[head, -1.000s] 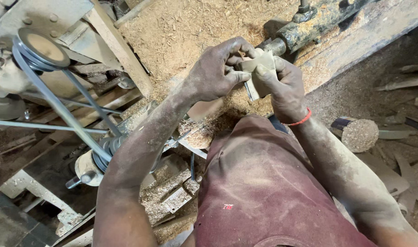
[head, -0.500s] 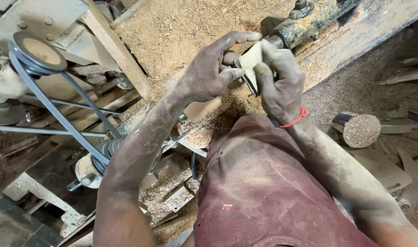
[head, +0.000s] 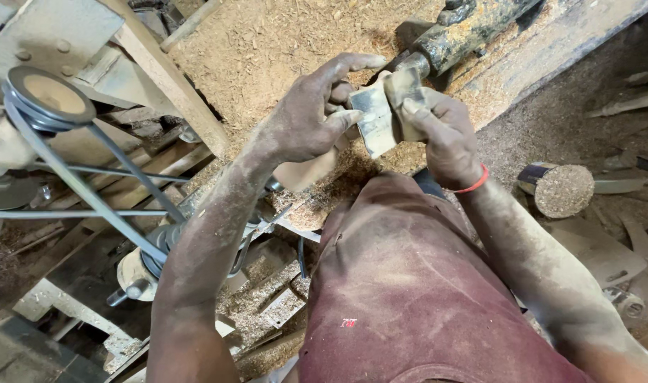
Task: The person sands a decorative wooden component rotating on a lathe with a piece of sandpaper, using their hands to apply pressure and move the paper across the wood surface.
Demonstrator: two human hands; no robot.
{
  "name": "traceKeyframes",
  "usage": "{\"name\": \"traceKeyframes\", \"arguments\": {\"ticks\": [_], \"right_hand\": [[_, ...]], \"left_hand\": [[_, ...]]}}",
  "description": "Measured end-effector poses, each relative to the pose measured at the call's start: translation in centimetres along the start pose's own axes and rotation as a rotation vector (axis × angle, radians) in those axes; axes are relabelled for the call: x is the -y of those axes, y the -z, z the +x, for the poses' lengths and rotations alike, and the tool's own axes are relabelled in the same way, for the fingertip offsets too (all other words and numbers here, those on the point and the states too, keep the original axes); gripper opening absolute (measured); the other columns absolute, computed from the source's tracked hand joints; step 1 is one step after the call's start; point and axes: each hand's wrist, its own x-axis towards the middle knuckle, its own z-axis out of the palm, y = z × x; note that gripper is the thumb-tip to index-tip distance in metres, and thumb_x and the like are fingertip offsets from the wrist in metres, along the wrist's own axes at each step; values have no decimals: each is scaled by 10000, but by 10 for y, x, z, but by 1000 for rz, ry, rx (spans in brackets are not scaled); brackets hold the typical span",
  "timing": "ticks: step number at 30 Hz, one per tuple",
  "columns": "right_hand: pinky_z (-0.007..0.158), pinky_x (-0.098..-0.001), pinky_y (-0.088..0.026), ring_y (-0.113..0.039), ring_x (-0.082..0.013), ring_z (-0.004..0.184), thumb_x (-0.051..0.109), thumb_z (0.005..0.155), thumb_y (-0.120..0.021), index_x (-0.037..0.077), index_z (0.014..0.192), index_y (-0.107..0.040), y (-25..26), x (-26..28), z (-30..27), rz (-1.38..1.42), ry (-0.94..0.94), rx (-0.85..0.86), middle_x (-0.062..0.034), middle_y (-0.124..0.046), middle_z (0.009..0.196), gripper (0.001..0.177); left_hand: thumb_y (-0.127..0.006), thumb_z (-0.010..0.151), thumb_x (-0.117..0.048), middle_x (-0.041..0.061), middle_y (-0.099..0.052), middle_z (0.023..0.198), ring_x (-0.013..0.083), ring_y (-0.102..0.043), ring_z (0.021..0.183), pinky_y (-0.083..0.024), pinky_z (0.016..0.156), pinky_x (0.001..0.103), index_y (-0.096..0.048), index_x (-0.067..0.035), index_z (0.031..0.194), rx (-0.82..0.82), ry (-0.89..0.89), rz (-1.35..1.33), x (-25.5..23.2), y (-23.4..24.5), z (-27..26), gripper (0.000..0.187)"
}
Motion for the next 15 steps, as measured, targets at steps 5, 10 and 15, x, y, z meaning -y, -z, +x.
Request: {"name": "traceKeyframes", "arguments": {"ticks": [5, 10, 15], "right_hand": [[904, -296, -528, -656, -129, 935, 148, 1081, -570, -5, 1081, -680, -3, 35, 3, 285, -87, -19, -67, -720, 1049, 189], [1076, -363, -520, -681, -194, 1123, 118, 1065, -556, -65, 1267, -632, -9, 53, -2, 486, -159, -30, -110, -712, 1179, 284], [1128, -382, -491, -658, -235, 1218, 129, 1080, -571, -106, 1369, -580, -13, 59, -2, 527, -175, 19, -160, -687, 1279, 372]], "left_hand": [[-673, 971, -24, 50, -747, 943, 142, -714, 891, -593, 854, 343, -603, -99, 1303, -44, 42, 115, 9, -1, 4, 347], [-713, 939, -91, 25, -646, 789, 128, -623, 711, -548, 701, 338, -688, -78, 1018, -40, 166, 195, 5, -1, 4, 84], [-725, 943, -101, 46, -664, 828, 145, -651, 751, -556, 731, 348, -681, -67, 1011, -26, 170, 209, 0, 0, 4, 88]]}}
